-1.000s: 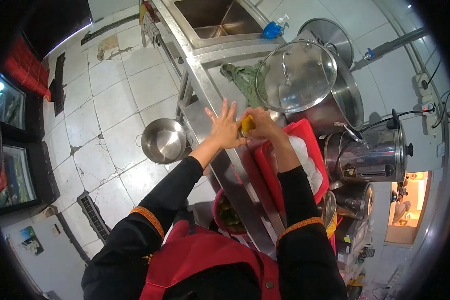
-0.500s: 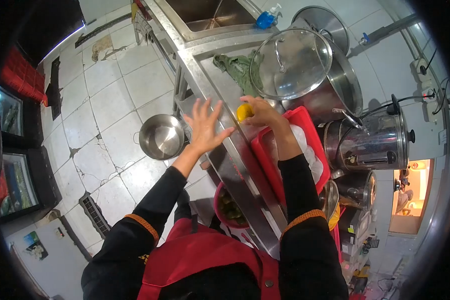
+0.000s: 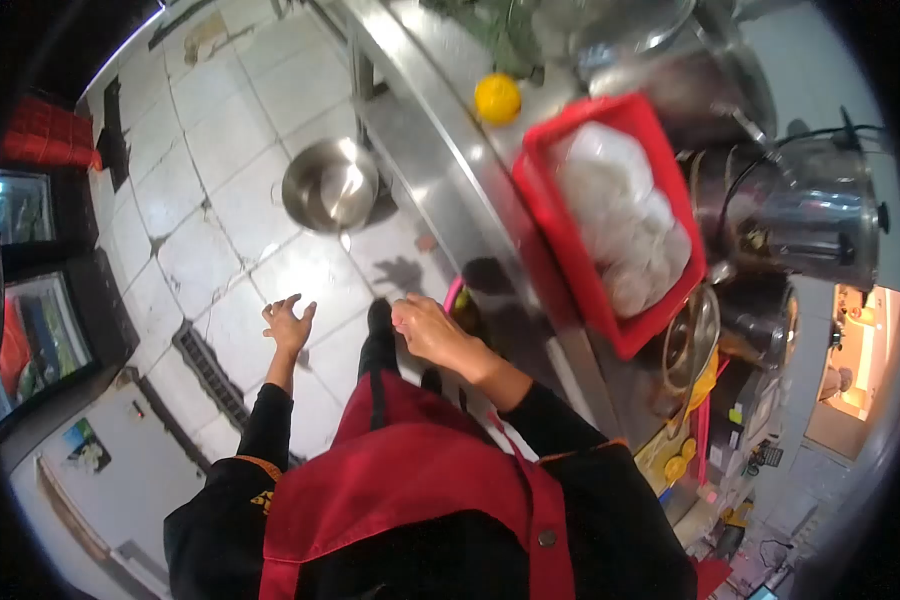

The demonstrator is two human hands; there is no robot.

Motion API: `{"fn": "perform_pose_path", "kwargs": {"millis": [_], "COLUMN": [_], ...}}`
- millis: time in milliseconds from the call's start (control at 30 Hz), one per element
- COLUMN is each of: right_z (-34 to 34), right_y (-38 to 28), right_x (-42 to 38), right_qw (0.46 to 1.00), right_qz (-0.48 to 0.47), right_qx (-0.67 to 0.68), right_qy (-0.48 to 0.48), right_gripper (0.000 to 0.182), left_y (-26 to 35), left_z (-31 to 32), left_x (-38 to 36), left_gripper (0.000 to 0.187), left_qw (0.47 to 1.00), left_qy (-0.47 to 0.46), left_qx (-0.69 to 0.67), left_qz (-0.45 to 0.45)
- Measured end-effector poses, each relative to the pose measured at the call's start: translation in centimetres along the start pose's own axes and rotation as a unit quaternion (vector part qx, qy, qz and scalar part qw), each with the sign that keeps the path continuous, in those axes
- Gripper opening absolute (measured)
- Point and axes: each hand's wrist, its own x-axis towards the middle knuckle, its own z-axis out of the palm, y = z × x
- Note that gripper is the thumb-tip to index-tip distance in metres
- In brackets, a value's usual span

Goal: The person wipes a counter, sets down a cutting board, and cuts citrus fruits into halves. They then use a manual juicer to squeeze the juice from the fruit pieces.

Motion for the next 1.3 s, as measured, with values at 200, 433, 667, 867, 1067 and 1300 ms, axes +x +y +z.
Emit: {"fn": "perform_pose_path", "kwargs": {"millis": [200,433,667,867,1067,1300], "right_z": [12.3,19.7,22.3,21.6,19.7,21.8], "right_y": [15.1,30.6,35.5,35.2,37.3,51.5], "right_x": [-9.8,-21.3,-21.3,-14.1,-8.1,-5.1], "right_qw": [0.997,0.955,0.912,0.931,0.884,0.788], "right_qz": [0.07,0.253,0.378,0.194,0.22,0.301], "right_qx": [-0.013,-0.124,-0.157,-0.263,-0.345,-0.491], "right_qy": [-0.02,-0.088,0.016,0.161,0.226,0.219], "right_gripper": [0.012,0.003,0.022,0.029,0.037,0.025], "left_y": [-9.3,-12.5,-11.0,-13.1,-15.2,-17.7], "left_z": [7.8,16.9,20.0,23.4,26.9,27.4], "left_x": [-9.7,-21.1,-24.6,-23.3,-23.3,-23.7], "left_gripper": [0.037,0.03,0.03,0.03,0.029,0.027], "left_qw": [0.982,0.974,0.983,0.981,0.973,0.974], "left_qy": [-0.042,-0.072,-0.126,-0.163,-0.172,-0.175], "left_qx": [-0.13,-0.187,-0.132,-0.101,-0.147,-0.129], "left_qz": [-0.134,-0.107,-0.011,-0.029,-0.051,-0.056]}}
